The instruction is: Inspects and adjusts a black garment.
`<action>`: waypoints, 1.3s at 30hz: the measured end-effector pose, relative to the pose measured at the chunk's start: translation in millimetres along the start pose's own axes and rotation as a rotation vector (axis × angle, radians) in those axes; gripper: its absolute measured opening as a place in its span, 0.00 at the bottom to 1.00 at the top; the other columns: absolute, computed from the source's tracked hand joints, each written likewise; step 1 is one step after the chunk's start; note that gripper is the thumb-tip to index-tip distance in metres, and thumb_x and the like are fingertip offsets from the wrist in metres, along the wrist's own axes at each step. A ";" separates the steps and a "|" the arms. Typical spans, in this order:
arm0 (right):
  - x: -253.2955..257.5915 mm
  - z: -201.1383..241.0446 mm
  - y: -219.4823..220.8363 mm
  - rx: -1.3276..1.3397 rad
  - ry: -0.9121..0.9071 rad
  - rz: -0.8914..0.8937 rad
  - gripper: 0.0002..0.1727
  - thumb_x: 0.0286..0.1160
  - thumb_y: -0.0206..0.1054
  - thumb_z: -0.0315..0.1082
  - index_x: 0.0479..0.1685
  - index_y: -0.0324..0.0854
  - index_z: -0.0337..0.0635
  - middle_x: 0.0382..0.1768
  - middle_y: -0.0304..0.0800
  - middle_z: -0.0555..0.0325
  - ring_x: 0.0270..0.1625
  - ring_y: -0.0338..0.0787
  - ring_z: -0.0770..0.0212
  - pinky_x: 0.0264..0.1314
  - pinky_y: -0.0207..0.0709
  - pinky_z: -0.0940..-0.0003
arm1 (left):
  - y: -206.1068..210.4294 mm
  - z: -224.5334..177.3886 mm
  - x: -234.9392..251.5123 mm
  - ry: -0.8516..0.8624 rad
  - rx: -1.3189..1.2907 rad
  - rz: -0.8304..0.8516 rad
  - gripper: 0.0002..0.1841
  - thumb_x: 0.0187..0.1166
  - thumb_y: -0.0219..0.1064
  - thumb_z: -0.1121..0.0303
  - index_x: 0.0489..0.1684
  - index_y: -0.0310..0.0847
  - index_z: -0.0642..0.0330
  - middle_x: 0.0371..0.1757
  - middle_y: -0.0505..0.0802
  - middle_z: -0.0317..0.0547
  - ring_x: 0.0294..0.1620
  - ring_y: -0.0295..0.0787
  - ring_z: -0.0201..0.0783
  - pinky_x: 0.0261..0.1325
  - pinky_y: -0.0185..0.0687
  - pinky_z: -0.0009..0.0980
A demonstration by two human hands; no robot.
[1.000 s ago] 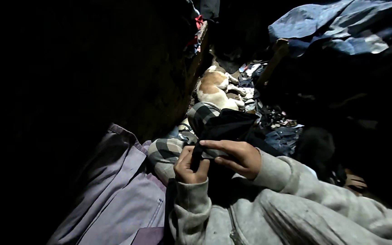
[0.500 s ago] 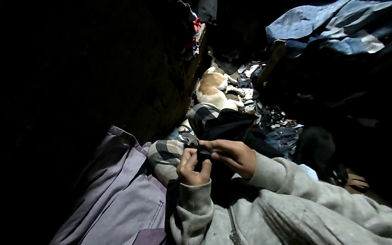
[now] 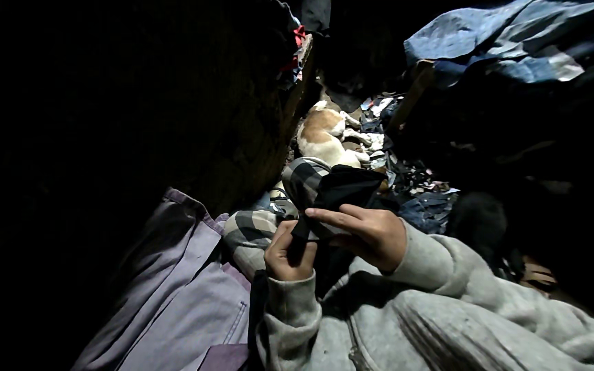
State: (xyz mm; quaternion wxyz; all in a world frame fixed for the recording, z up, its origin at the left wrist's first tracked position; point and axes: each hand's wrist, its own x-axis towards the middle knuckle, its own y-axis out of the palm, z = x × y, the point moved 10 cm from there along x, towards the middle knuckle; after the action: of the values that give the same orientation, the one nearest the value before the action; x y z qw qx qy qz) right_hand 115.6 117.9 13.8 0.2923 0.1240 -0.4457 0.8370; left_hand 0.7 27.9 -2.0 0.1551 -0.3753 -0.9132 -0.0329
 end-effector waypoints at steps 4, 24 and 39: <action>-1.5 -1.3 4.0 0.049 0.039 -0.012 0.22 0.84 0.60 0.46 0.72 0.85 0.54 0.29 0.86 0.51 0.23 0.84 0.57 0.21 0.78 0.64 | 0.7 -0.8 -3.6 0.006 0.012 -0.006 0.09 0.60 0.69 0.81 0.33 0.87 0.81 0.38 0.95 0.42 0.42 0.88 0.13 0.50 0.84 0.12; -1.2 -14.8 16.3 0.364 0.169 0.037 0.20 0.88 0.57 0.39 0.71 0.84 0.42 0.53 0.94 0.51 0.46 0.92 0.66 0.50 0.84 0.71 | 3.2 0.5 -4.5 0.057 0.059 -0.035 0.08 0.61 0.68 0.80 0.28 0.86 0.81 0.35 0.93 0.43 0.39 0.87 0.13 0.47 0.83 0.11; -1.1 -4.5 6.2 0.066 0.049 0.006 0.24 0.84 0.61 0.47 0.77 0.81 0.55 0.30 0.86 0.50 0.22 0.82 0.58 0.21 0.78 0.63 | -2.9 -0.2 0.3 0.073 0.000 -0.078 0.07 0.59 0.67 0.81 0.30 0.85 0.80 0.36 0.93 0.37 0.43 0.87 0.13 0.51 0.83 0.13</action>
State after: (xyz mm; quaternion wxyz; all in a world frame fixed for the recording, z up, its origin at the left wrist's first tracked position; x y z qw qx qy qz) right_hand 113.0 118.5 6.5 0.2964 0.1115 -0.4109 0.8549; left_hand -1.5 26.0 -1.7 0.1870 -0.3382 -0.9208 -0.0527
